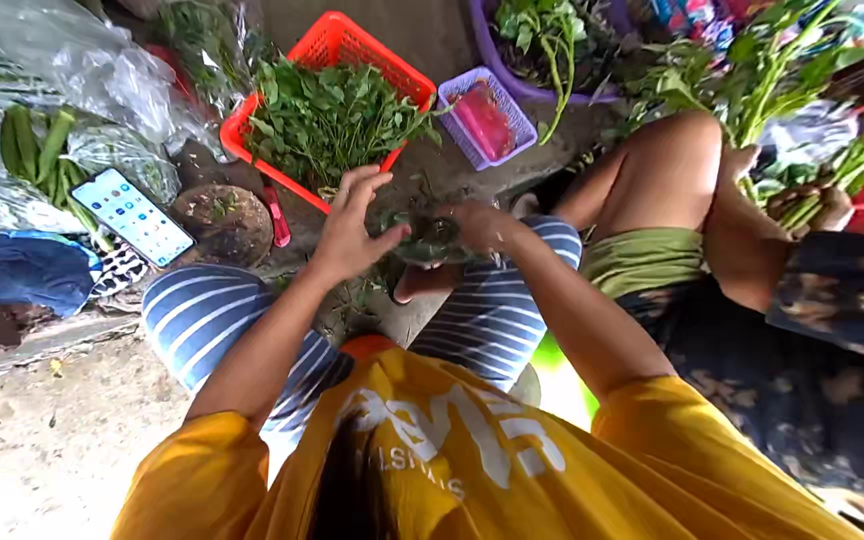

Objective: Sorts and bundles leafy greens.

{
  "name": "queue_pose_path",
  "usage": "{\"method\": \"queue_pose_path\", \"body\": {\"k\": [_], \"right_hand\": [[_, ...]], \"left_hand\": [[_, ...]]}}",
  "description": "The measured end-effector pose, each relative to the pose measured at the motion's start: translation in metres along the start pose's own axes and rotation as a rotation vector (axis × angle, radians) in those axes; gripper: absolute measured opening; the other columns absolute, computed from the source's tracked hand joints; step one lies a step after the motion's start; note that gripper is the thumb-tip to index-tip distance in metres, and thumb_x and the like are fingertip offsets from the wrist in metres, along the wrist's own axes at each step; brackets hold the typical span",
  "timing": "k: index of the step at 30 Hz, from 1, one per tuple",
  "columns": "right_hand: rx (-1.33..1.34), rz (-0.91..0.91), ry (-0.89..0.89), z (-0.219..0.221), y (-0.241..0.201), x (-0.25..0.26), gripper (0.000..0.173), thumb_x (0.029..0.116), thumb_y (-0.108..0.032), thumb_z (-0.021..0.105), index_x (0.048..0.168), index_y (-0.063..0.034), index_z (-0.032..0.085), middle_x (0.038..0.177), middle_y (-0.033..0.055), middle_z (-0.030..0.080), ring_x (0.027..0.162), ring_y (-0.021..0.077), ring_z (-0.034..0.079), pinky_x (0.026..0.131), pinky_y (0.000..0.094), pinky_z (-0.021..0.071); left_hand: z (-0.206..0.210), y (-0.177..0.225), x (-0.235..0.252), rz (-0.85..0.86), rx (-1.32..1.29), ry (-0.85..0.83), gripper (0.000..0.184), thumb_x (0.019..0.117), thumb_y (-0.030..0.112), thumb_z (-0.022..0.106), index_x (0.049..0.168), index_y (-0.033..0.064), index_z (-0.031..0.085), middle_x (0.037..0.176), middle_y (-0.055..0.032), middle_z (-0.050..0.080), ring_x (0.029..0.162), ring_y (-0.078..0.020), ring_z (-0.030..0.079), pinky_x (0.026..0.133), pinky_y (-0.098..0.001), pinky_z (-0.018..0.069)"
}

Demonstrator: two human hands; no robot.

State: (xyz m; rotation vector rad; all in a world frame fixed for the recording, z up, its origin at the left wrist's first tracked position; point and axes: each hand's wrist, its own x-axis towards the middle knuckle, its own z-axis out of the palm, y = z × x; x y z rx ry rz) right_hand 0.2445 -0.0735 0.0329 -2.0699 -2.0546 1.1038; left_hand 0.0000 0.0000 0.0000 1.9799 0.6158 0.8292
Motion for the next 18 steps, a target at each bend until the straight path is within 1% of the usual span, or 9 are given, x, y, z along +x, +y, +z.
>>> {"method": "queue_pose_path", "body": {"k": [1, 3, 5, 7, 10, 12, 14, 16, 18], "right_hand": [[0.034, -0.060, -0.032, -0.008, -0.010, -0.010, 0.047, 0.0841, 0.002, 0.077, 0.130, -0.0020, 0.067, 0.126, 0.0229, 0.067, 0.119, 0.0385, 0.063, 0.104, 0.0593, 0.0467], [0.107, -0.150, -0.053, -0.016, -0.034, -0.020, 0.046, 0.0839, 0.003, 0.077, 0.128, -0.0034, 0.067, 0.120, 0.0175, 0.070, 0.111, 0.0296, 0.067, 0.101, 0.0522, 0.0514], [0.229, -0.225, -0.074, -0.035, -0.057, -0.023, 0.049, 0.0858, 0.003, 0.073, 0.134, -0.0055, 0.065, 0.128, 0.0117, 0.068, 0.117, 0.0187, 0.064, 0.104, 0.0401, 0.0512], [0.247, -0.279, -0.164, -0.059, -0.074, -0.026, 0.050, 0.0918, 0.000, 0.067, 0.141, -0.0054, 0.060, 0.142, 0.0111, 0.061, 0.132, 0.0176, 0.056, 0.114, 0.0380, 0.0429], [0.092, -0.391, -0.149, -0.096, -0.084, -0.038, 0.044, 0.1028, -0.017, 0.056, 0.146, -0.0111, 0.058, 0.149, 0.0068, 0.057, 0.137, 0.0182, 0.053, 0.115, 0.0401, 0.0422], [-0.014, -0.526, 0.038, -0.117, -0.076, -0.051, 0.047, 0.1057, -0.041, 0.047, 0.144, -0.0190, 0.062, 0.150, -0.0002, 0.057, 0.139, 0.0153, 0.052, 0.116, 0.0399, 0.0444], [-0.043, -0.580, 0.220, -0.128, -0.081, -0.059, 0.058, 0.1018, -0.059, 0.048, 0.143, -0.0205, 0.062, 0.151, -0.0014, 0.056, 0.140, 0.0154, 0.051, 0.116, 0.0410, 0.0451], [-0.070, -0.606, 0.382, -0.117, -0.093, -0.045, 0.058, 0.0962, -0.056, 0.060, 0.135, -0.0136, 0.069, 0.149, 0.0071, 0.057, 0.138, 0.0238, 0.052, 0.114, 0.0488, 0.0426], [-0.088, -0.673, 0.503, -0.104, -0.099, -0.016, 0.031, 0.0969, -0.035, 0.066, 0.109, -0.0097, 0.079, 0.133, 0.0118, 0.066, 0.125, 0.0281, 0.060, 0.107, 0.0501, 0.0474]], "left_hand": [[0.000, 0.002, 0.001, -0.050, 0.018, -0.071, 0.085, 0.0772, 0.034, 0.089, 0.147, 0.0036, 0.051, 0.157, -0.0212, 0.040, 0.139, -0.0346, 0.047, 0.111, -0.0521, 0.0454], [-0.001, 0.009, -0.003, -0.137, 0.104, -0.215, 0.105, 0.0656, 0.040, 0.096, 0.155, 0.0151, 0.045, 0.164, -0.0163, 0.034, 0.147, -0.0394, 0.037, 0.115, -0.0635, 0.0371], [-0.011, 0.020, 0.002, -0.214, 0.141, -0.360, 0.099, 0.0728, 0.036, 0.093, 0.157, 0.0155, 0.043, 0.160, -0.0171, 0.041, 0.146, -0.0401, 0.038, 0.116, -0.0652, 0.0322], [-0.021, 0.036, 0.009, -0.308, 0.097, -0.424, 0.080, 0.0860, 0.027, 0.083, 0.153, 0.0064, 0.045, 0.147, -0.0226, 0.053, 0.138, -0.0375, 0.050, 0.115, -0.0573, 0.0380], [-0.038, 0.042, 0.013, -0.325, 0.018, -0.283, 0.060, 0.0897, 0.018, 0.078, 0.141, -0.0029, 0.055, 0.135, -0.0243, 0.062, 0.128, -0.0321, 0.060, 0.113, -0.0464, 0.0434], [-0.049, 0.035, 0.012, -0.305, -0.045, -0.131, 0.051, 0.0895, 0.016, 0.078, 0.133, -0.0051, 0.061, 0.127, -0.0218, 0.067, 0.122, -0.0259, 0.064, 0.110, -0.0420, 0.0477], [-0.058, 0.025, 0.012, -0.336, -0.176, 0.008, 0.048, 0.0888, 0.016, 0.079, 0.130, -0.0029, 0.063, 0.120, -0.0164, 0.071, 0.112, -0.0175, 0.068, 0.103, -0.0376, 0.0540], [-0.064, 0.022, 0.011, -0.419, -0.307, 0.075, 0.051, 0.0880, 0.011, 0.078, 0.134, -0.0031, 0.060, 0.120, -0.0167, 0.069, 0.109, -0.0173, 0.068, 0.100, -0.0382, 0.0551], [-0.067, 0.019, 0.012, -0.458, -0.422, 0.099, 0.054, 0.0869, 0.004, 0.077, 0.136, -0.0035, 0.056, 0.122, -0.0152, 0.068, 0.109, -0.0146, 0.067, 0.098, -0.0351, 0.0556]]}}
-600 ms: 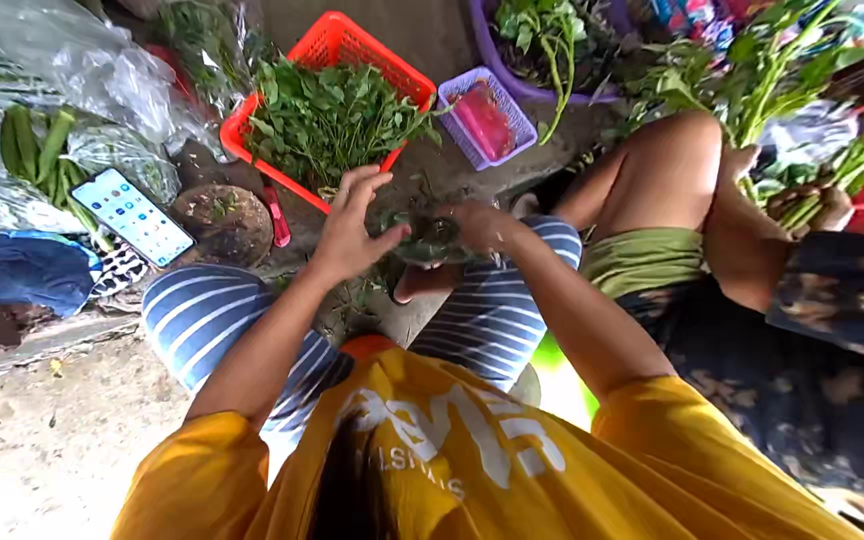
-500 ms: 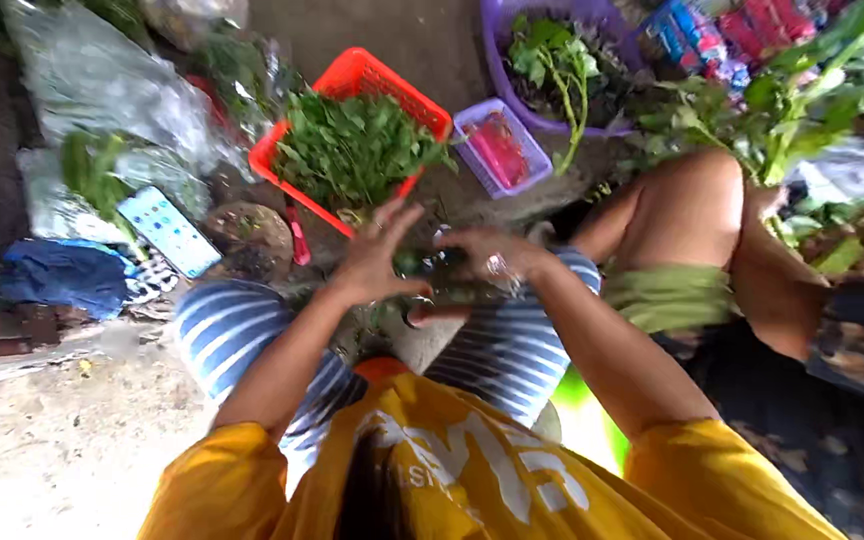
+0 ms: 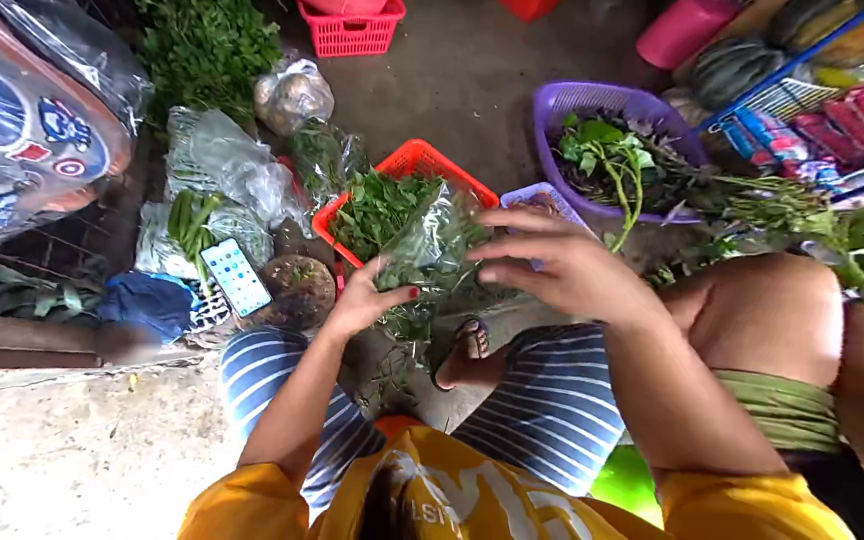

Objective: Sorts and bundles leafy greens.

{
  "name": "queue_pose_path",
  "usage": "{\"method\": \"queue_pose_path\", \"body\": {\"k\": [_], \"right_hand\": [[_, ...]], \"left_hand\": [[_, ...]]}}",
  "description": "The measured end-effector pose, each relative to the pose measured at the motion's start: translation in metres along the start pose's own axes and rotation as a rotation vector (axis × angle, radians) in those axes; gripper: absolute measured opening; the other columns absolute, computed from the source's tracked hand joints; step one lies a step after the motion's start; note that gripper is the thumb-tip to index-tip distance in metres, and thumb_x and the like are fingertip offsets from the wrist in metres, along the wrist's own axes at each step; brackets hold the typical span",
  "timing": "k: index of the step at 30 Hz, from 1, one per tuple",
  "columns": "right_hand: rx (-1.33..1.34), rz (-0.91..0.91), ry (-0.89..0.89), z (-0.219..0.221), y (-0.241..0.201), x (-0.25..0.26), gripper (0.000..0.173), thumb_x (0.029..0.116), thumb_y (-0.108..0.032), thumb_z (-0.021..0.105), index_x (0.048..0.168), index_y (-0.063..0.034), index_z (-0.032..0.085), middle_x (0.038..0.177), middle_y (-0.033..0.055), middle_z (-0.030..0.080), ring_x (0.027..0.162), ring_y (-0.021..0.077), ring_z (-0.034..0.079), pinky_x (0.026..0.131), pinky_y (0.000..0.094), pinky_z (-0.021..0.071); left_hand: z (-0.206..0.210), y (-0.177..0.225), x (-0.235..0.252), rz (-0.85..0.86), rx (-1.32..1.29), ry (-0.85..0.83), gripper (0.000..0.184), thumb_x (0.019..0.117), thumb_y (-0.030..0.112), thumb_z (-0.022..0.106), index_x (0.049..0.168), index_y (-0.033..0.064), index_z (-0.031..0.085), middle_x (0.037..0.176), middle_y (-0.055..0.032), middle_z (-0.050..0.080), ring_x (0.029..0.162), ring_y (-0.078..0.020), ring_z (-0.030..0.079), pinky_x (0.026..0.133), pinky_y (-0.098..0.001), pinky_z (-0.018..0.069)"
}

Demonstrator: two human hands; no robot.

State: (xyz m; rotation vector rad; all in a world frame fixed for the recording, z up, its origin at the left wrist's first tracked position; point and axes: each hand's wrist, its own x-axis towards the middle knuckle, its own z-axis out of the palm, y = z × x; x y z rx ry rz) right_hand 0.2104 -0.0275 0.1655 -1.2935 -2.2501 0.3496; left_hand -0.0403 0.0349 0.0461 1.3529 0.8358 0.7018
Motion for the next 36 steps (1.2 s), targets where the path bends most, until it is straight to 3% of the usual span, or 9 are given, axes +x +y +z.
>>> {"method": "queue_pose_path", "body": {"k": [3, 8, 12, 15, 19, 23, 26, 31, 36], "right_hand": [[0.025, -0.093, 0.066, 0.007, 0.011, 0.033, 0.018, 0.0968, -0.020, 0.065, 0.094, -0.0073, 0.077, 0.109, 0.0062, 0.073, 0.108, 0.0178, 0.066, 0.098, 0.0390, 0.0511], [0.205, -0.070, -0.080, 0.010, 0.008, 0.077, 0.057, 0.0808, -0.038, 0.083, 0.121, -0.0037, 0.062, 0.109, 0.0050, 0.070, 0.097, 0.0112, 0.068, 0.085, 0.0291, 0.0589], [0.022, -0.182, -0.078, -0.001, 0.005, 0.098, 0.011, 0.0905, -0.015, 0.068, 0.095, -0.0081, 0.075, 0.092, 0.0000, 0.072, 0.090, 0.0090, 0.067, 0.091, 0.0324, 0.0535], [-0.048, -0.207, 0.112, -0.009, -0.001, 0.113, 0.012, 0.0952, -0.014, 0.065, 0.095, -0.0054, 0.074, 0.098, 0.0034, 0.072, 0.098, 0.0095, 0.066, 0.095, 0.0325, 0.0522], [-0.064, -0.136, -0.142, 0.011, 0.013, 0.145, 0.010, 0.0935, -0.009, 0.066, 0.092, -0.0059, 0.075, 0.090, 0.0057, 0.071, 0.085, 0.0152, 0.068, 0.082, 0.0403, 0.0575], [-0.089, 0.141, 0.015, 0.005, 0.021, 0.216, 0.015, 0.0975, -0.011, 0.065, 0.106, 0.0004, 0.067, 0.094, 0.0118, 0.068, 0.077, 0.0147, 0.065, 0.075, 0.0368, 0.0563], [-0.136, 0.245, 0.017, 0.014, 0.035, 0.283, 0.022, 0.0985, -0.015, 0.066, 0.112, 0.0022, 0.067, 0.098, 0.0188, 0.069, 0.084, 0.0286, 0.068, 0.082, 0.0517, 0.0550], [0.002, 0.262, 0.370, 0.027, 0.031, 0.345, 0.022, 0.0973, -0.015, 0.062, 0.112, 0.0005, 0.068, 0.100, 0.0114, 0.070, 0.090, 0.0170, 0.069, 0.086, 0.0378, 0.0576], [-0.067, 0.371, 0.338, 0.122, 0.039, 0.331, 0.022, 0.0943, -0.010, 0.063, 0.116, -0.0056, 0.068, 0.116, 0.0125, 0.069, 0.106, 0.0253, 0.069, 0.087, 0.0478, 0.0584]], "left_hand": [[-0.003, 0.002, 0.000, 0.031, -0.160, 0.020, 0.049, 0.0848, -0.003, 0.074, 0.131, -0.0042, 0.057, 0.113, -0.0076, 0.070, 0.101, -0.0072, 0.068, 0.093, -0.0277, 0.0572], [-0.018, 0.010, -0.006, 0.031, -0.315, 0.088, 0.040, 0.0852, -0.006, 0.070, 0.124, -0.0029, 0.060, 0.104, -0.0019, 0.072, 0.095, -0.0049, 0.069, 0.091, -0.0260, 0.0584], [-0.035, 0.005, -0.008, 0.093, -0.303, 0.085, 0.067, 0.0821, 0.007, 0.077, 0.142, -0.0027, 0.048, 0.120, -0.0059, 0.068, 0.105, -0.0064, 0.068, 0.095, -0.0263, 0.0567], [-0.049, -0.007, -0.008, 0.182, -0.214, 0.171, 0.090, 0.0821, 0.033, 0.079, 0.154, 0.0009, 0.035, 0.147, -0.0121, 0.053, 0.120, -0.0146, 0.062, 0.097, -0.0316, 0.0548], [-0.070, -0.017, -0.010, 0.255, -0.287, 0.473, 0.063, 0.0925, 0.030, 0.065, 0.144, 0.0007, 0.045, 0.142, -0.0138, 0.056, 0.119, -0.0203, 0.064, 0.098, -0.0401, 0.0553], [-0.079, -0.021, -0.014, 0.251, -0.403, 0.542, 0.039, 0.0963, 0.019, 0.054, 0.130, -0.0006, 0.054, 0.127, -0.0119, 0.063, 0.108, -0.0193, 0.067, 0.095, -0.0398, 0.0562], [-0.083, -0.021, -0.014, 0.274, -0.373, 0.504, 0.035, 0.0961, 0.018, 0.054, 0.125, -0.0023, 0.056, 0.122, -0.0116, 0.066, 0.105, -0.0186, 0.068, 0.095, -0.0388, 0.0567], [-0.083, -0.026, -0.008, 0.295, -0.296, 0.490, 0.035, 0.0964, 0.018, 0.056, 0.124, -0.0026, 0.057, 0.117, -0.0101, 0.068, 0.106, -0.0182, 0.068, 0.096, -0.0390, 0.0567], [-0.086, -0.033, -0.002, 0.322, -0.229, 0.412, 0.035, 0.0988, 0.020, 0.053, 0.127, -0.0011, 0.057, 0.122, -0.0120, 0.067, 0.108, -0.0244, 0.068, 0.095, -0.0449, 0.0571]]}}
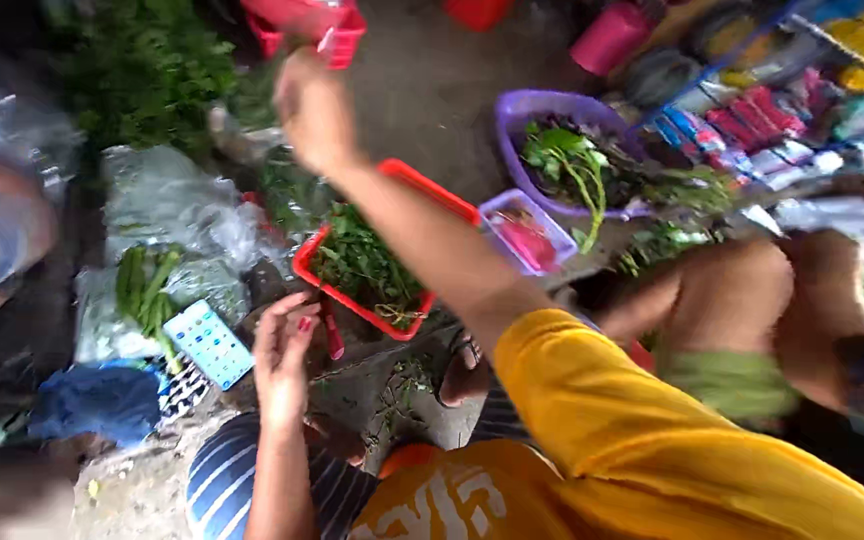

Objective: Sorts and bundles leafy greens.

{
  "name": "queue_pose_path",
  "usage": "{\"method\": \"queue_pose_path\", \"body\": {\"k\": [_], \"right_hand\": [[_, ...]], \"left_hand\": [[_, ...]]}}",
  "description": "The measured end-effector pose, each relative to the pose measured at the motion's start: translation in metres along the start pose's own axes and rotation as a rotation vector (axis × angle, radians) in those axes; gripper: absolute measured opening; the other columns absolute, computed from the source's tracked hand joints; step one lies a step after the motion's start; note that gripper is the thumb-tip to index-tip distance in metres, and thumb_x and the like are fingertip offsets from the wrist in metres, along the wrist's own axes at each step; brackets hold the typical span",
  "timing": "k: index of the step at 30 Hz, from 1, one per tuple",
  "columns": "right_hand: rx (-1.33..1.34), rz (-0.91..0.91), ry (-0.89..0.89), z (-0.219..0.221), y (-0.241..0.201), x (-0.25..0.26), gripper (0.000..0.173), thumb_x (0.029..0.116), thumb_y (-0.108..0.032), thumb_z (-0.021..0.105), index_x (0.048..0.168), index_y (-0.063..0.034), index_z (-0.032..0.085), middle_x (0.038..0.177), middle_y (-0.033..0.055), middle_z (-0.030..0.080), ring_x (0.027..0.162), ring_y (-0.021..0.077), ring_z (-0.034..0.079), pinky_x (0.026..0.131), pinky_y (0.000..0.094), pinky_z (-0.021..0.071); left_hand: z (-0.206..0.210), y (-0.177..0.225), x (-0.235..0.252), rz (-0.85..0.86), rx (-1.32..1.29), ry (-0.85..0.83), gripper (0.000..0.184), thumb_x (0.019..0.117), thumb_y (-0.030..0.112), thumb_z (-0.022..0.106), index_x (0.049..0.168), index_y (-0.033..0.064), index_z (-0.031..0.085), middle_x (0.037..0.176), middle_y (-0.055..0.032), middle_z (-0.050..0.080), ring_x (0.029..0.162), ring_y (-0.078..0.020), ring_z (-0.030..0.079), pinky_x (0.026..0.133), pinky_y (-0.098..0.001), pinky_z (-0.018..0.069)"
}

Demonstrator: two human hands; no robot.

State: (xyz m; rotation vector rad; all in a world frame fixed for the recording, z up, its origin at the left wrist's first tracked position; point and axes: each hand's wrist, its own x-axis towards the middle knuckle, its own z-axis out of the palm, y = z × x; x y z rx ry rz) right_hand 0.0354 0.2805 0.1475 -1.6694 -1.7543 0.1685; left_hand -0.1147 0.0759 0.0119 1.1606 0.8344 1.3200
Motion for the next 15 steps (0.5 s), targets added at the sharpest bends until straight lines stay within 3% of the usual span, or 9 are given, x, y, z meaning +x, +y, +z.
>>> {"method": "queue_pose_path", "body": {"k": [3, 5, 7, 8, 10, 11, 13, 14, 15], "right_hand": [[-0.043, 0.052, -0.374, 0.066, 0.049, -0.054, 0.038, 0.0937, -0.019, 0.071, 0.130, -0.0085, 0.067, 0.136, 0.0169, 0.062, 0.131, 0.0362, 0.054, 0.103, 0.0605, 0.0485], [0.030, 0.017, -0.589, 0.075, 0.067, -0.092, 0.048, 0.0937, -0.009, 0.070, 0.140, -0.0041, 0.059, 0.147, 0.0196, 0.053, 0.140, 0.0396, 0.043, 0.111, 0.0598, 0.0398], [0.152, -0.043, -0.603, 0.049, 0.088, -0.121, 0.059, 0.0935, 0.006, 0.063, 0.150, -0.0033, 0.049, 0.142, 0.0205, 0.059, 0.131, 0.0360, 0.057, 0.111, 0.0503, 0.0449], [0.178, -0.039, -0.569, 0.027, 0.100, -0.132, 0.055, 0.0975, 0.002, 0.061, 0.151, -0.0043, 0.049, 0.130, 0.0211, 0.067, 0.118, 0.0356, 0.066, 0.104, 0.0508, 0.0516], [0.077, 0.021, -0.459, -0.030, 0.131, -0.147, 0.042, 0.1035, -0.023, 0.062, 0.142, -0.0061, 0.059, 0.114, 0.0188, 0.073, 0.103, 0.0344, 0.071, 0.098, 0.0560, 0.0535], [-0.034, 0.036, -0.401, -0.061, 0.150, -0.153, 0.043, 0.1030, -0.038, 0.062, 0.133, -0.0083, 0.067, 0.114, 0.0162, 0.073, 0.107, 0.0338, 0.070, 0.103, 0.0612, 0.0481], [-0.202, 0.063, -0.355, -0.114, 0.183, -0.167, 0.048, 0.0999, -0.057, 0.056, 0.119, -0.0172, 0.076, 0.137, 0.0109, 0.065, 0.135, 0.0368, 0.053, 0.115, 0.0778, 0.0176], [-0.259, 0.093, -0.389, -0.136, 0.195, -0.172, 0.050, 0.0981, -0.060, 0.056, 0.123, -0.0217, 0.075, 0.154, 0.0123, 0.051, 0.148, 0.0424, 0.036, 0.113, 0.0825, 0.0070], [-0.281, 0.117, -0.420, -0.153, 0.202, -0.180, 0.050, 0.0966, -0.060, 0.059, 0.128, -0.0237, 0.072, 0.161, 0.0154, 0.041, 0.151, 0.0469, 0.026, 0.111, 0.0838, 0.0067]], "left_hand": [[0.003, 0.000, 0.003, 0.014, 0.007, -0.030, 0.030, 0.0999, 0.020, 0.049, 0.125, 0.0041, 0.056, 0.120, -0.0049, 0.068, 0.104, -0.0200, 0.069, 0.091, -0.0409, 0.0588], [0.005, -0.001, 0.005, 0.023, 0.006, -0.030, 0.027, 0.1010, 0.019, 0.047, 0.123, 0.0064, 0.057, 0.120, -0.0029, 0.068, 0.102, -0.0192, 0.070, 0.089, -0.0392, 0.0597], [0.008, -0.004, 0.006, 0.014, 0.027, -0.025, 0.027, 0.1012, 0.015, 0.042, 0.123, 0.0064, 0.056, 0.119, -0.0024, 0.068, 0.101, -0.0184, 0.071, 0.089, -0.0375, 0.0601], [0.009, -0.006, 0.007, 0.003, 0.045, -0.024, 0.027, 0.1012, 0.014, 0.041, 0.123, 0.0054, 0.055, 0.119, -0.0026, 0.068, 0.100, -0.0181, 0.071, 0.088, -0.0372, 0.0602], [0.017, -0.009, 0.008, -0.016, 0.092, -0.036, 0.027, 0.1009, 0.012, 0.041, 0.123, 0.0028, 0.054, 0.116, -0.0016, 0.068, 0.098, -0.0161, 0.070, 0.088, -0.0363, 0.0599], [0.021, -0.011, 0.007, -0.029, 0.121, -0.036, 0.027, 0.1006, 0.011, 0.042, 0.122, 0.0020, 0.054, 0.113, -0.0008, 0.068, 0.096, -0.0146, 0.070, 0.088, -0.0361, 0.0597], [0.027, -0.015, 0.008, -0.061, 0.204, -0.037, 0.029, 0.1002, 0.012, 0.044, 0.124, -0.0008, 0.054, 0.111, -0.0023, 0.067, 0.095, -0.0128, 0.070, 0.090, -0.0366, 0.0591], [0.030, -0.019, 0.009, -0.078, 0.240, -0.037, 0.031, 0.1004, 0.012, 0.045, 0.126, -0.0029, 0.054, 0.113, -0.0052, 0.066, 0.096, -0.0134, 0.070, 0.091, -0.0370, 0.0590], [0.034, -0.024, 0.010, -0.099, 0.277, -0.037, 0.032, 0.1011, 0.013, 0.047, 0.127, -0.0045, 0.054, 0.115, -0.0080, 0.066, 0.097, -0.0136, 0.069, 0.091, -0.0363, 0.0588]]}}
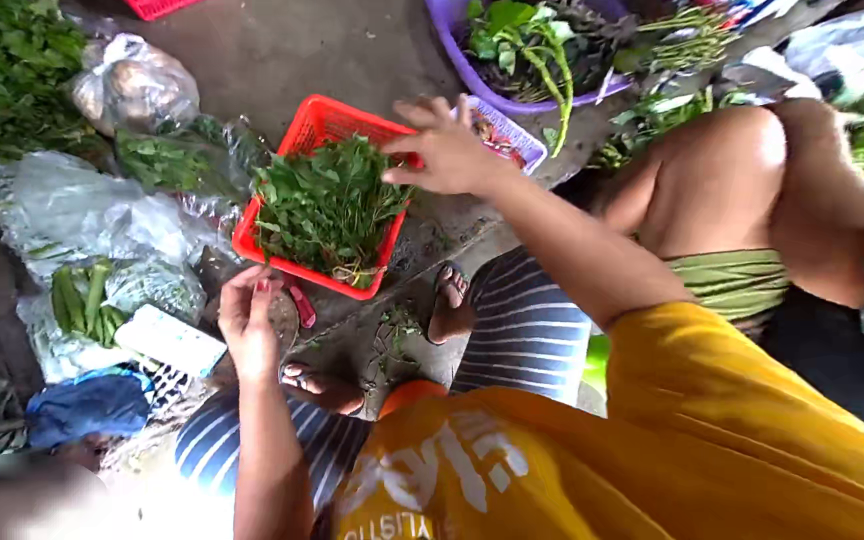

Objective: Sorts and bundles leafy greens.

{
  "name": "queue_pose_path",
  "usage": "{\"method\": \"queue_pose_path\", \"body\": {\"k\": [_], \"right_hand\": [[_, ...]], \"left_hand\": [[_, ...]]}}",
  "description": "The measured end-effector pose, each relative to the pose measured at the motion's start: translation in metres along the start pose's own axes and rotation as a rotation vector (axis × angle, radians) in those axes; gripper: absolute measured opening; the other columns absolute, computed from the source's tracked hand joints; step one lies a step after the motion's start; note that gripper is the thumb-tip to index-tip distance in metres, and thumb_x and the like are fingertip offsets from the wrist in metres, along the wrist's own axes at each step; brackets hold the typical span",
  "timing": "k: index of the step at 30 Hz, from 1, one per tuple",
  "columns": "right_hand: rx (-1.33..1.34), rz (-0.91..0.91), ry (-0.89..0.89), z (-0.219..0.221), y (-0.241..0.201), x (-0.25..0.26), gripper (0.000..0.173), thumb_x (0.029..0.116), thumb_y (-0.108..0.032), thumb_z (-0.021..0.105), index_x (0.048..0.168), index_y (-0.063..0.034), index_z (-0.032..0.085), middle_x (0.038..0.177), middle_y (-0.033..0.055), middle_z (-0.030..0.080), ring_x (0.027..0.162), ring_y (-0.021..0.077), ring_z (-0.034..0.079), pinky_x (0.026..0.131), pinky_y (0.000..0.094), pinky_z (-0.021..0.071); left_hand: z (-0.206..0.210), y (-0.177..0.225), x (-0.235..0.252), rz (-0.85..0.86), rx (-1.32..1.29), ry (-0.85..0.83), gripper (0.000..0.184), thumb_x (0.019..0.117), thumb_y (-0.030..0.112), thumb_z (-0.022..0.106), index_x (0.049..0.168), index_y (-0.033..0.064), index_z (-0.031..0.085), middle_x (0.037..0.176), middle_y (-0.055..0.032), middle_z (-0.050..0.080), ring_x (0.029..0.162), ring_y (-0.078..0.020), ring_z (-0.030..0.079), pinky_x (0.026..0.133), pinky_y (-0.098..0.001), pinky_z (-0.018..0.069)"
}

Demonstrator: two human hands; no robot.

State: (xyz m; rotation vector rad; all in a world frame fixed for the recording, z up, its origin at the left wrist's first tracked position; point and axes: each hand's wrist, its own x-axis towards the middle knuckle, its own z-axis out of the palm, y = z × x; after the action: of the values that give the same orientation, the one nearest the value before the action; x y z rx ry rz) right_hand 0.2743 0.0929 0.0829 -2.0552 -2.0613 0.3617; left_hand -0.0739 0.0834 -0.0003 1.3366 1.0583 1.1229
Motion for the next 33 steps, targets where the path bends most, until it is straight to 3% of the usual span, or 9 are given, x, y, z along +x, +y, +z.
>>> {"method": "queue_pose_path", "body": {"k": [5, 8, 12, 15, 18, 21, 23, 29, 33], "right_hand": [[0.222, 0.001, -0.077, 0.077, -0.006, -0.032, 0.031, 0.0972, -0.034, 0.069, 0.114, -0.0093, 0.076, 0.127, 0.0180, 0.067, 0.123, 0.0415, 0.060, 0.100, 0.0677, 0.0454], [0.261, 0.213, -0.093, 0.142, -0.035, -0.015, 0.040, 0.1005, -0.039, 0.064, 0.112, -0.0023, 0.073, 0.123, 0.0223, 0.068, 0.121, 0.0421, 0.061, 0.103, 0.0643, 0.0440], [0.134, 0.352, -0.141, 0.185, -0.052, 0.018, 0.056, 0.1020, -0.046, 0.059, 0.133, 0.0002, 0.061, 0.138, 0.0245, 0.058, 0.133, 0.0419, 0.052, 0.107, 0.0612, 0.0391], [0.163, 0.381, -0.179, 0.178, -0.051, 0.025, 0.036, 0.1033, -0.028, 0.055, 0.126, -0.0022, 0.065, 0.133, 0.0218, 0.063, 0.130, 0.0396, 0.055, 0.107, 0.0612, 0.0391], [0.513, 0.464, -0.098, 0.154, -0.038, 0.019, 0.028, 0.1013, -0.024, 0.062, 0.115, -0.0004, 0.070, 0.112, 0.0230, 0.070, 0.108, 0.0402, 0.067, 0.094, 0.0638, 0.0496], [0.978, 0.556, 0.047, 0.129, -0.032, 0.004, 0.017, 0.1007, -0.016, 0.064, 0.109, -0.0028, 0.069, 0.095, 0.0070, 0.070, 0.077, 0.0134, 0.061, 0.069, 0.0331, 0.0505], [1.249, 0.560, 0.120, 0.115, -0.028, -0.008, 0.009, 0.1010, -0.012, 0.062, 0.105, -0.0060, 0.067, 0.088, 0.0006, 0.069, 0.068, 0.0061, 0.058, 0.060, 0.0231, 0.0482], [1.574, 0.291, 0.292, 0.092, -0.046, -0.044, 0.016, 0.0998, -0.003, 0.053, 0.093, -0.0110, 0.065, 0.087, -0.0011, 0.070, 0.075, 0.0092, 0.067, 0.073, 0.0281, 0.0596], [1.431, 0.209, 0.318, 0.095, -0.084, -0.065, 0.009, 0.0980, -0.003, 0.058, 0.100, -0.0060, 0.067, 0.092, 0.0032, 0.070, 0.079, 0.0137, 0.067, 0.077, 0.0359, 0.0605]], "left_hand": [[0.030, -0.002, 0.011, -0.085, 0.061, -0.005, 0.029, 0.1030, 0.011, 0.051, 0.127, -0.0039, 0.057, 0.115, -0.0103, 0.066, 0.097, -0.0124, 0.068, 0.089, -0.0326, 0.0583], [0.041, -0.001, 0.019, -0.072, 0.037, -0.003, 0.026, 0.1040, 0.009, 0.050, 0.126, -0.0024, 0.058, 0.114, -0.0097, 0.066, 0.095, -0.0127, 0.068, 0.087, -0.0316, 0.0586], [0.054, -0.001, 0.024, -0.011, 0.006, -0.003, 0.023, 0.1037, 0.008, 0.050, 0.121, -0.0034, 0.060, 0.110, -0.0096, 0.068, 0.093, -0.0129, 0.069, 0.085, -0.0307, 0.0591], [0.050, 0.004, 0.023, 0.001, 0.008, -0.011, 0.023, 0.1040, 0.009, 0.052, 0.121, -0.0031, 0.061, 0.108, -0.0093, 0.068, 0.093, -0.0119, 0.069, 0.085, -0.0299, 0.0589], [0.039, 0.007, 0.021, -0.021, -0.019, 0.003, 0.021, 0.1048, 0.008, 0.052, 0.121, -0.0030, 0.061, 0.111, -0.0088, 0.066, 0.094, -0.0112, 0.068, 0.087, -0.0301, 0.0583], [0.031, 0.009, 0.015, -0.038, -0.055, 0.026, 0.021, 0.1043, 0.008, 0.053, 0.121, -0.0028, 0.061, 0.110, -0.0085, 0.066, 0.093, -0.0112, 0.068, 0.086, -0.0304, 0.0587], [0.030, 0.014, 0.010, -0.039, -0.066, 0.014, 0.021, 0.1038, 0.007, 0.053, 0.120, -0.0030, 0.060, 0.109, -0.0086, 0.066, 0.093, -0.0109, 0.068, 0.086, -0.0299, 0.0584], [0.037, 0.021, -0.003, -0.075, 0.030, -0.144, 0.023, 0.1052, 0.012, 0.054, 0.121, -0.0008, 0.063, 0.109, -0.0109, 0.067, 0.092, -0.0138, 0.067, 0.086, -0.0339, 0.0568], [0.047, 0.011, -0.010, -0.173, 0.051, -0.320, 0.030, 0.1070, 0.017, 0.051, 0.129, 0.0024, 0.065, 0.122, -0.0128, 0.070, 0.102, -0.0213, 0.071, 0.092, -0.0404, 0.0587]]}}
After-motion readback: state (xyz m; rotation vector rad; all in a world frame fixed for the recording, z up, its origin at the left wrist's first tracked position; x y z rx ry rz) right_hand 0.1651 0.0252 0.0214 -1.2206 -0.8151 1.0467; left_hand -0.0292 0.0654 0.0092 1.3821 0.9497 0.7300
